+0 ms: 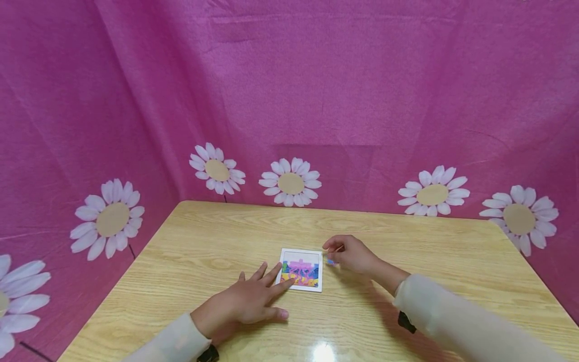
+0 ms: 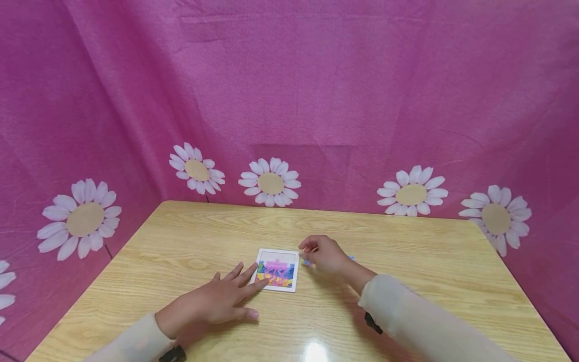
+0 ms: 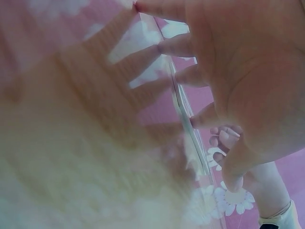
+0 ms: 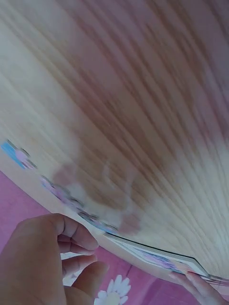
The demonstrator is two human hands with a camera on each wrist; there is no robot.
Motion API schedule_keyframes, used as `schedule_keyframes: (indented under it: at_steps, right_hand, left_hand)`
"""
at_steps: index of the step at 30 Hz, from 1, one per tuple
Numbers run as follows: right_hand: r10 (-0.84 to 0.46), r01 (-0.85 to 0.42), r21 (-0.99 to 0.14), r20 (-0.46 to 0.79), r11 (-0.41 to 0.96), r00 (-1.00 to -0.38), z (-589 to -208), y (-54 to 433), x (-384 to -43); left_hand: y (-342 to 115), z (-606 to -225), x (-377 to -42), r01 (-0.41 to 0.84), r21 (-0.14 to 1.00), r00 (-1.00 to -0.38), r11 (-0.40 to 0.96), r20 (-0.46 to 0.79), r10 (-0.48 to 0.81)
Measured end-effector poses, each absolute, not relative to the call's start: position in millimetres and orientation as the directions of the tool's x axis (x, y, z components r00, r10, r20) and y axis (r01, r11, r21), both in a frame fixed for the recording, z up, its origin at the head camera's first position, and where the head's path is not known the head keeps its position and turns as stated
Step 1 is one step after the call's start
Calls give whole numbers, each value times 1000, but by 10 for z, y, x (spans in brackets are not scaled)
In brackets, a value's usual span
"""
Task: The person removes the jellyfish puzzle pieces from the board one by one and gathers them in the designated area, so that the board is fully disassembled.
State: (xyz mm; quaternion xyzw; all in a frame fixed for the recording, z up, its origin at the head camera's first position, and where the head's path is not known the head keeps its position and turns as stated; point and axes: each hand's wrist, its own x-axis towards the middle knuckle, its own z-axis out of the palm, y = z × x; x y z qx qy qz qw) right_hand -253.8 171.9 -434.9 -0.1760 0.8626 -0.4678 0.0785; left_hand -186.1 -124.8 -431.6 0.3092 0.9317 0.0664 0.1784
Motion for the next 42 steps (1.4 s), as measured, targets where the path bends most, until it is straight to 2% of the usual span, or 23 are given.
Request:
schedule_keyframes:
  at_steps: [16, 23, 29, 36, 42]
  right_hand:
    - [-412, -192, -854, -29, 484, -911, -4365, 1269, -2522]
    - [-426, -220, -852, -4, 475, -905, -4409, 1119, -2503]
    - [-421, -239, -820, -3, 520, -907, -4412, 1049, -2480]
    - [-401, -195, -802, -60, 565, -914, -4405, 974, -2459]
    - [-387, -225, -752, -44, 620, -921, -4432, 913, -2450]
  left_hand:
    - [-1241, -4319, -1865, 553, 228, -746, 802, -293, 598]
    - [-1245, -4331, -1873, 557, 217, -746, 802, -294, 598]
    - [-1244, -4331, -1874, 554, 216, -744, 804, -305, 594]
    - [-1249, -4337, -1874, 558, 210, -744, 803, -303, 596]
    - [-1255, -4349, -1877, 561, 212, -743, 800, -299, 599]
